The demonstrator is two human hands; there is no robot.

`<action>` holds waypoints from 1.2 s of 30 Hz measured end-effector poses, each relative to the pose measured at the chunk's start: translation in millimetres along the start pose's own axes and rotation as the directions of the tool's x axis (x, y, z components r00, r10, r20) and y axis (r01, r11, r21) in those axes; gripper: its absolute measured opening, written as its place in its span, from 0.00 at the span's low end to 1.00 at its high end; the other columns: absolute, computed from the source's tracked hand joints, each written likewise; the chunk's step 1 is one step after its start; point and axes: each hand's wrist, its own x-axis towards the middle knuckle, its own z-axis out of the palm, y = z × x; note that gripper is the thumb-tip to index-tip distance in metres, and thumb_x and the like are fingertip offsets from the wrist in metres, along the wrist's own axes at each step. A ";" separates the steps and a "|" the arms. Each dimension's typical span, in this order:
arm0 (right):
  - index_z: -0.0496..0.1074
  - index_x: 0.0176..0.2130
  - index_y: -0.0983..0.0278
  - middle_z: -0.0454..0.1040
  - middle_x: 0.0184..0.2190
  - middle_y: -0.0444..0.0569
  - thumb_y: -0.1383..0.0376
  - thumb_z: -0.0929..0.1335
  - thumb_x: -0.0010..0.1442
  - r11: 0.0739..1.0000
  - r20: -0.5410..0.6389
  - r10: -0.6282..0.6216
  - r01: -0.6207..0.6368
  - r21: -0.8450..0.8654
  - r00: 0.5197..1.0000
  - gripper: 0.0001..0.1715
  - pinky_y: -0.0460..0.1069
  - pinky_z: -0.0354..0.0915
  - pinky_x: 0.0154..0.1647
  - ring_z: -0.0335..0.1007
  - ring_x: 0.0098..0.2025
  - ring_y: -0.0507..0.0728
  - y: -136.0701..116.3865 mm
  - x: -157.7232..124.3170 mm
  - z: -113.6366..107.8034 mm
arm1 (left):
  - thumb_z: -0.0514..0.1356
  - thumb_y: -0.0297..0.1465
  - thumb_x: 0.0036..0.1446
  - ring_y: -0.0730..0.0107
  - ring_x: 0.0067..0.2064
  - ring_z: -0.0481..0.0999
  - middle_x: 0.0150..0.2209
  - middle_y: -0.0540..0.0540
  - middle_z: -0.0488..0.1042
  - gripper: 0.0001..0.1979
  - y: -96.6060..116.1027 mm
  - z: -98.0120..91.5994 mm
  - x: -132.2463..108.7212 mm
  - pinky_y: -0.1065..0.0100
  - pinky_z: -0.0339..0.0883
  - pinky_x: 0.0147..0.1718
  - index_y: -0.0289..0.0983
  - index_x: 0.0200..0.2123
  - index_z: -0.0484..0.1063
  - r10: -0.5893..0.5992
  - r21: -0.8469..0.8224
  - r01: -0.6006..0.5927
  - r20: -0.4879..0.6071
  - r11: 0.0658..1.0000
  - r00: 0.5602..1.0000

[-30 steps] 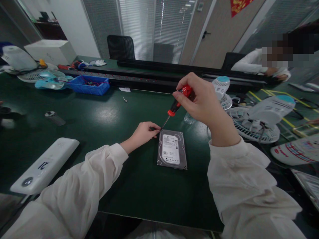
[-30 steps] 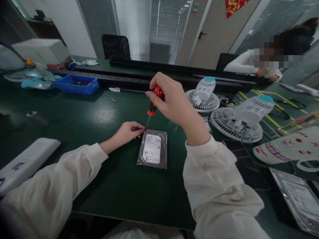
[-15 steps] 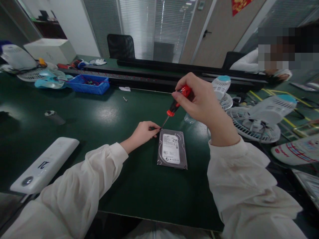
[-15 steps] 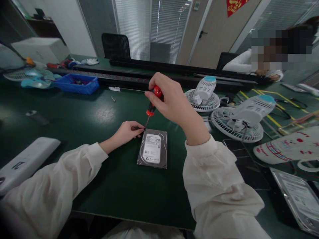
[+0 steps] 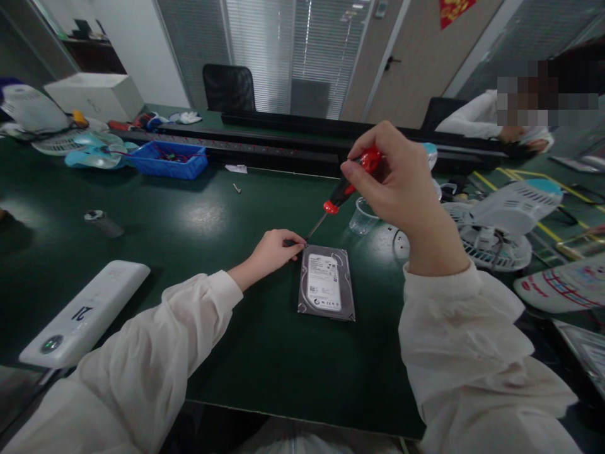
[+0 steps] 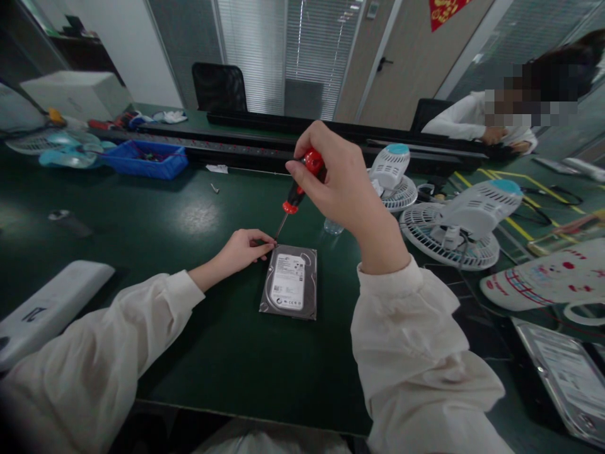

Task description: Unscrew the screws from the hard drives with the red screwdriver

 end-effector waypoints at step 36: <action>0.62 0.31 0.60 0.60 0.32 0.43 0.70 0.68 0.60 0.999 -0.214 0.024 -0.033 -0.038 0.977 0.10 0.52 0.55 0.40 0.53 0.33 0.51 14.3 1.4 -58.9 | 0.68 0.28 0.62 0.74 0.29 0.77 0.34 0.44 0.82 0.06 19.4 -2.9 16.6 0.74 0.66 0.24 0.32 0.39 0.84 -0.242 0.005 0.242 0.044 0.970 0.969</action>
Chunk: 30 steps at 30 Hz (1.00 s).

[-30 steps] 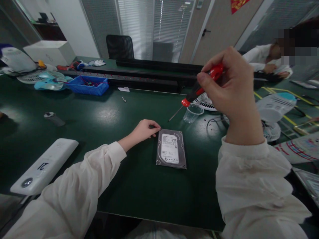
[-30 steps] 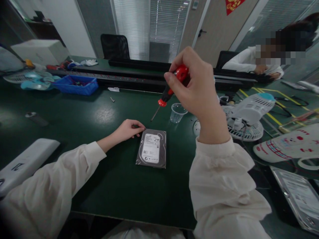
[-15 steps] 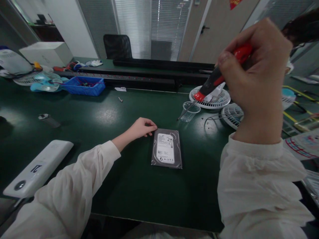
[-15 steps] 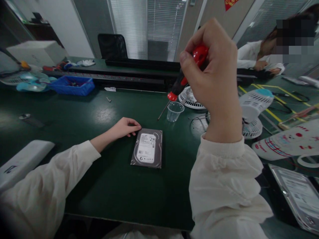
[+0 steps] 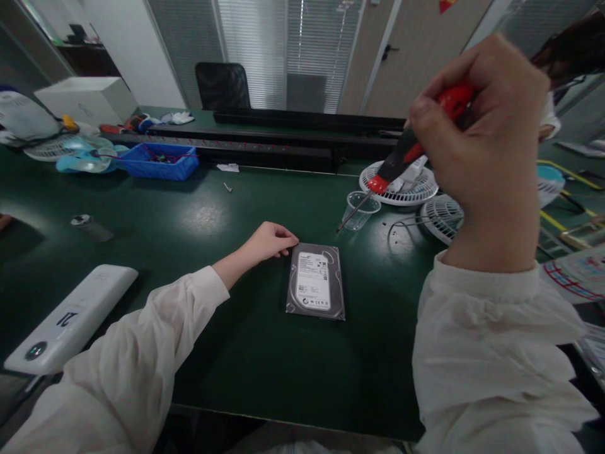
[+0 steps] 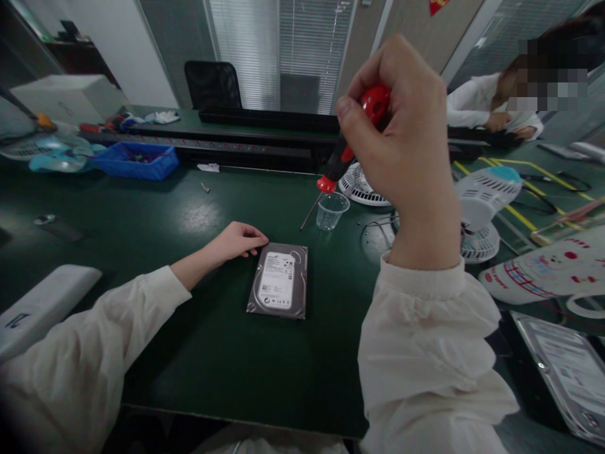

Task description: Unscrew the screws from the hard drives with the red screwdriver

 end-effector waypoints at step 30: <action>0.62 0.32 0.58 0.67 0.34 0.45 0.68 0.70 0.64 0.998 0.052 0.032 -0.030 -0.055 0.998 0.13 0.55 0.60 0.43 0.64 0.37 0.54 -4.3 0.1 -2.0 | 0.70 0.28 0.60 0.75 0.30 0.76 0.35 0.44 0.83 0.04 3.3 -1.2 0.2 0.73 0.70 0.29 0.33 0.38 0.85 -0.112 -0.078 0.112 -0.004 0.991 0.994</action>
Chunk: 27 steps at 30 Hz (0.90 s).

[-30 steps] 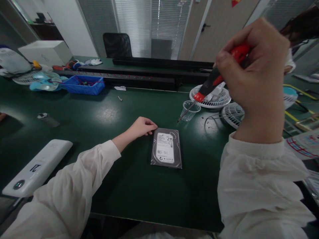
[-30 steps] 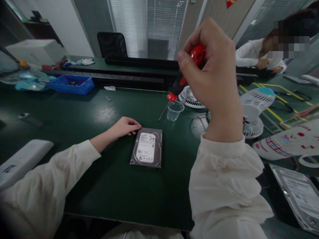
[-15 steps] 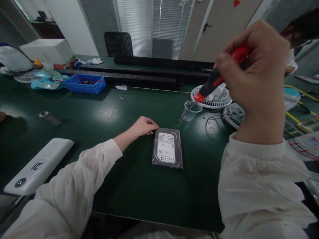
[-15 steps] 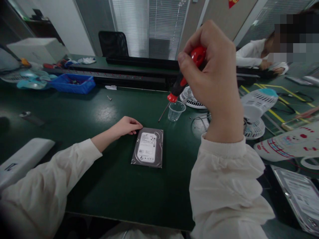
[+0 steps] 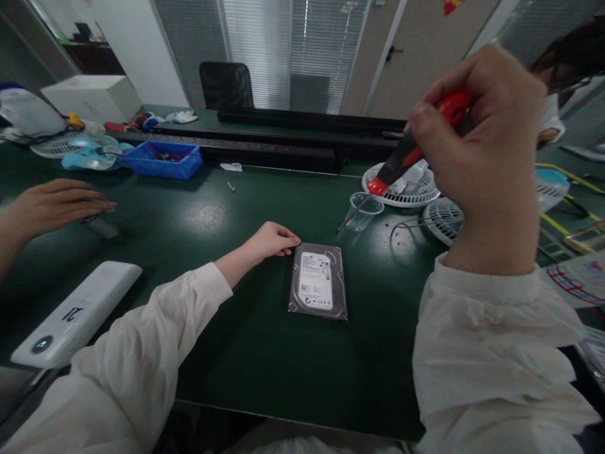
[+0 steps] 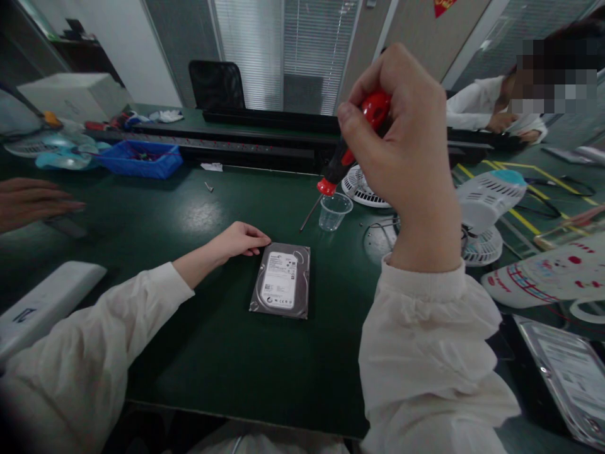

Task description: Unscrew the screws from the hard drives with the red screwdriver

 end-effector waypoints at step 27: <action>0.68 0.37 0.59 0.70 0.36 0.46 0.50 0.75 0.62 0.930 0.155 0.027 -0.082 0.358 0.987 0.19 0.53 0.65 0.36 0.63 0.32 0.53 2.1 -3.6 39.0 | 0.66 0.26 0.62 0.73 0.34 0.82 0.38 0.44 0.84 0.07 -19.2 -13.7 -5.1 0.70 0.76 0.38 0.34 0.43 0.84 0.101 -0.067 -0.095 0.089 0.993 0.991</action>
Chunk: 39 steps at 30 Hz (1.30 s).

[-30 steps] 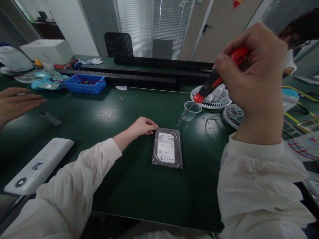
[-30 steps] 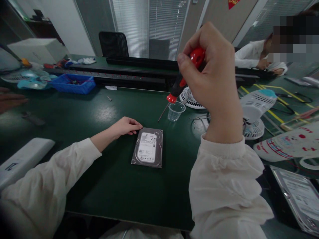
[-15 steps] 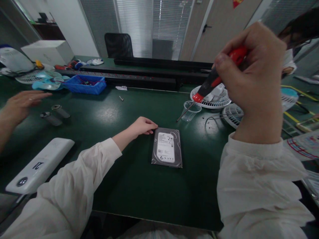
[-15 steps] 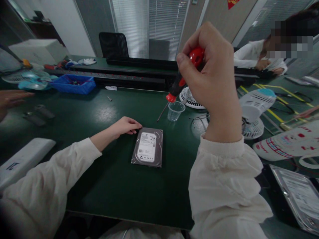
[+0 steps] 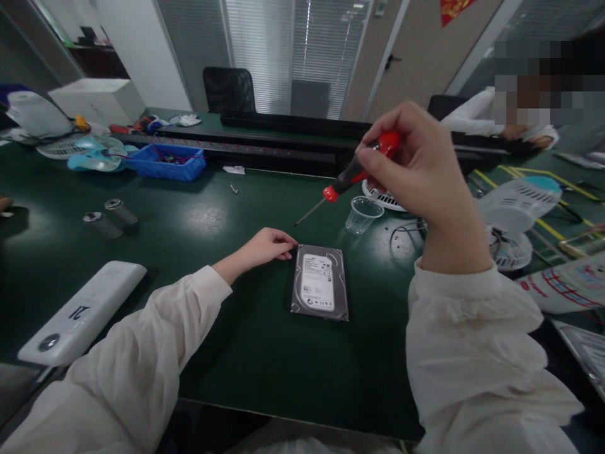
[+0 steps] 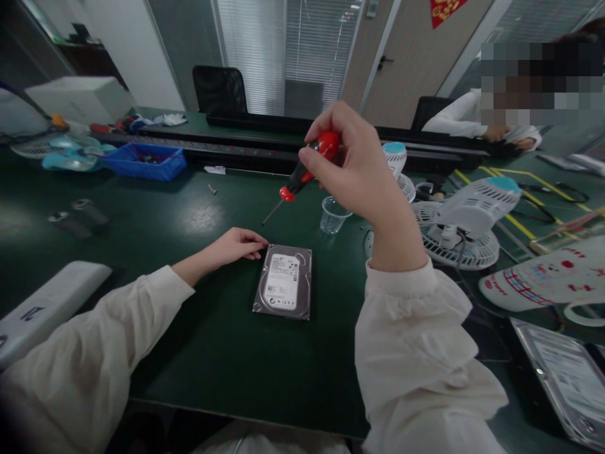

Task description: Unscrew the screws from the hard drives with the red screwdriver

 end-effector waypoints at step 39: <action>0.73 0.49 0.56 0.74 0.40 0.49 0.53 0.70 0.67 0.992 0.157 -0.039 0.057 -0.110 0.987 0.14 0.53 0.68 0.33 0.68 0.33 0.56 -1.6 -10.6 29.1 | 0.61 0.24 0.67 0.73 0.32 0.79 0.44 0.44 0.74 0.17 -20.6 23.0 -24.7 0.66 0.79 0.35 0.36 0.56 0.81 0.382 0.236 -0.367 -0.017 0.900 0.924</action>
